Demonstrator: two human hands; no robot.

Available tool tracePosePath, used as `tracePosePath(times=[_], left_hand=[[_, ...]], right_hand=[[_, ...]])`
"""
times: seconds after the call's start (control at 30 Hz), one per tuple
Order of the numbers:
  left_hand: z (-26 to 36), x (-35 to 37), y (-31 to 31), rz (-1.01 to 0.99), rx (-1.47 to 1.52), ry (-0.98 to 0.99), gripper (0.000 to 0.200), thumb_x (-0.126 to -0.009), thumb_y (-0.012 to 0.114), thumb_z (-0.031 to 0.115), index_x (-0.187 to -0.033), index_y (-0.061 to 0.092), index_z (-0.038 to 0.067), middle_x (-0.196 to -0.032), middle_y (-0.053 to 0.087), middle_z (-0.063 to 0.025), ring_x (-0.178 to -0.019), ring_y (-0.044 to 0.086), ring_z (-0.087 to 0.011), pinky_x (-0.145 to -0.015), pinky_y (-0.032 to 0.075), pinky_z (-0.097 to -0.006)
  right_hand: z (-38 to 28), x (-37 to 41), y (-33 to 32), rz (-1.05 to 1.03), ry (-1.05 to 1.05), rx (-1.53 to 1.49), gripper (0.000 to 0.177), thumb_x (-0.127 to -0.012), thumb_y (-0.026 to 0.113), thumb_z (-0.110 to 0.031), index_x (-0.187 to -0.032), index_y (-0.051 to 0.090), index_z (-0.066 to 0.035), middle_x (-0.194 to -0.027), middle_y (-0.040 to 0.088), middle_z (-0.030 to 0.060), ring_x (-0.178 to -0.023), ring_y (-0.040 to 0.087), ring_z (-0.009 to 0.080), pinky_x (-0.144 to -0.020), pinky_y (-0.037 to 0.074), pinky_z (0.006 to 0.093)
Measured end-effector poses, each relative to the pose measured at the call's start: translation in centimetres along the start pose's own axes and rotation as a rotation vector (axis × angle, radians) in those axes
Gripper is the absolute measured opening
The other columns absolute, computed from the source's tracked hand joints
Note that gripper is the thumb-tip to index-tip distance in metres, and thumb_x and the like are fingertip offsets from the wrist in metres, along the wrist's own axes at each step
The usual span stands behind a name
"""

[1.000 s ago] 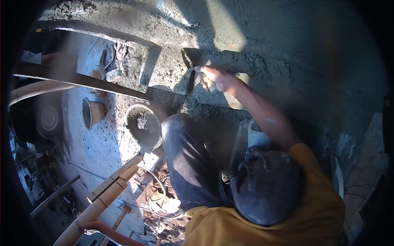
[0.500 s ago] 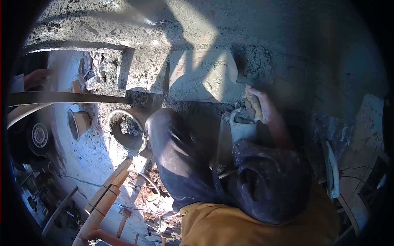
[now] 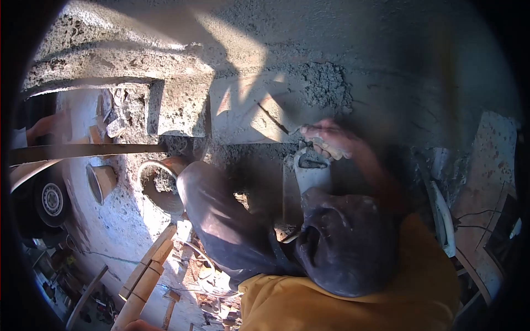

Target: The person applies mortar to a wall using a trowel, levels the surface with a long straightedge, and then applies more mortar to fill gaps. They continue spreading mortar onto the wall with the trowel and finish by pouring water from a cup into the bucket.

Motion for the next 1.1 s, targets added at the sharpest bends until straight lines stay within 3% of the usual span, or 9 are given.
tracePosePath(times=[0.1,0.2,0.23,0.33,0.43,0.53,0.7,0.9,1.1], left_hand=[[0.3,0.1,0.8,-0.004,0.004,0.020,0.069,-0.110,0.031,0.046,-0.128,0.064,-0.012,-0.128,0.071,-0.0238,-0.118,0.069,-0.0334,-0.108,0.054,-0.0462],[-0.3,0.7,1.3,0.002,-0.008,0.012,0.070,-0.110,0.031,0.047,-0.128,0.063,-0.012,-0.128,0.071,-0.0238,-0.119,0.068,-0.0335,-0.108,0.053,-0.0462],[-0.5,0.8,1.6,0.003,-0.011,0.005,0.070,-0.110,0.030,0.047,-0.129,0.063,-0.012,-0.128,0.070,-0.0239,-0.119,0.068,-0.0336,-0.108,0.053,-0.0462],[-0.6,0.7,2.8,-0.004,-0.020,0.005,0.071,-0.110,0.030,0.048,-0.129,0.063,-0.012,-0.129,0.070,-0.0239,-0.120,0.068,-0.0337,-0.109,0.053,-0.0463],[-0.7,0.7,3.0,-0.002,-0.022,0.002,0.072,-0.110,0.030,0.049,-0.129,0.063,-0.012,-0.129,0.070,-0.0240,-0.121,0.068,-0.0339,-0.110,0.053,-0.0463],[-1.0,0.6,3.1,0.005,-0.015,-0.004,0.073,-0.110,0.030,0.049,-0.130,0.063,-0.012,-0.130,0.070,-0.0241,-0.121,0.067,-0.0340,-0.110,0.052,-0.0463],[-1.3,0.1,1.6,0.039,-0.001,-0.013,0.074,-0.110,0.029,0.050,-0.131,0.063,-0.012,-0.130,0.070,-0.0242,-0.122,0.067,-0.0342,-0.111,0.052,-0.0464],[-2.8,-0.9,-1.1,0.094,-0.002,-0.029,0.075,-0.109,0.029,0.052,-0.131,0.062,-0.012,-0.131,0.070,-0.0243,-0.123,0.066,-0.0345,-0.112,0.051,-0.0464],[-3.1,-5.3,-5.7,0.178,0.010,-0.008,0.077,-0.109,0.028,0.053,-0.132,0.062,-0.012,-0.132,0.070,-0.0245,-0.125,0.066,-0.0348,-0.113,0.050,-0.0465]], right_hand=[[1.3,-2.3,-0.1,-0.034,0.028,0.090,0.041,-0.103,0.066,-0.048,-0.093,0.065,-0.008,-0.069,0.058,-0.0003,-0.051,0.054,0.0084,-0.045,0.043,0.0265],[3.3,-1.7,-7.2,0.301,-0.052,-0.178,0.042,-0.101,0.067,-0.047,-0.096,0.068,-0.006,-0.067,0.059,0.0014,-0.049,0.054,0.0102,-0.042,0.041,0.0292],[2.5,0.3,-8.5,0.400,-0.030,-0.064,0.045,-0.101,0.067,-0.048,-0.098,0.068,-0.003,-0.070,0.060,0.0038,-0.057,0.059,0.0148,-0.052,0.050,0.0344],[3.8,3.3,-9.3,0.355,-0.138,0.644,0.046,-0.101,0.067,-0.047,-0.100,0.068,-0.002,-0.076,0.066,0.0112,-0.070,0.067,0.0278,-0.068,0.056,0.0430],[2.4,6.6,-8.2,0.431,-0.172,1.145,0.045,-0.100,0.067,-0.045,-0.100,0.068,0.000,-0.088,0.071,0.0204,-0.087,0.070,0.0419,-0.083,0.055,0.0508],[-1.3,4.3,-12.0,0.550,-0.113,1.072,0.045,-0.099,0.068,-0.045,-0.102,0.070,0.000,-0.098,0.072,0.0270,-0.097,0.068,0.0485,-0.086,0.054,0.0546],[-5.5,-1.7,-16.9,0.632,-0.230,1.247,0.048,-0.099,0.068,-0.048,-0.114,0.071,-0.003,-0.108,0.071,0.0290,-0.109,0.067,0.0480,-0.093,0.052,0.0557],[-5.7,0.7,-14.1,0.772,0.028,1.319,0.058,-0.103,0.058,-0.055,-0.124,0.067,-0.002,-0.125,0.068,0.0304,-0.120,0.066,0.0435,-0.102,0.051,0.0566],[-11.3,2.6,-7.1,0.688,-0.069,1.516,0.055,-0.104,0.058,-0.052,-0.127,0.066,-0.003,-0.112,0.072,0.0286,-0.110,0.069,0.0460,-0.097,0.052,0.0581]])
Point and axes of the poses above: each hand's wrist, its own x-axis away from the middle knuckle, its own y-axis out of the palm, z = x × y, the point moved 7 cm from there along -x, towards the middle knuckle
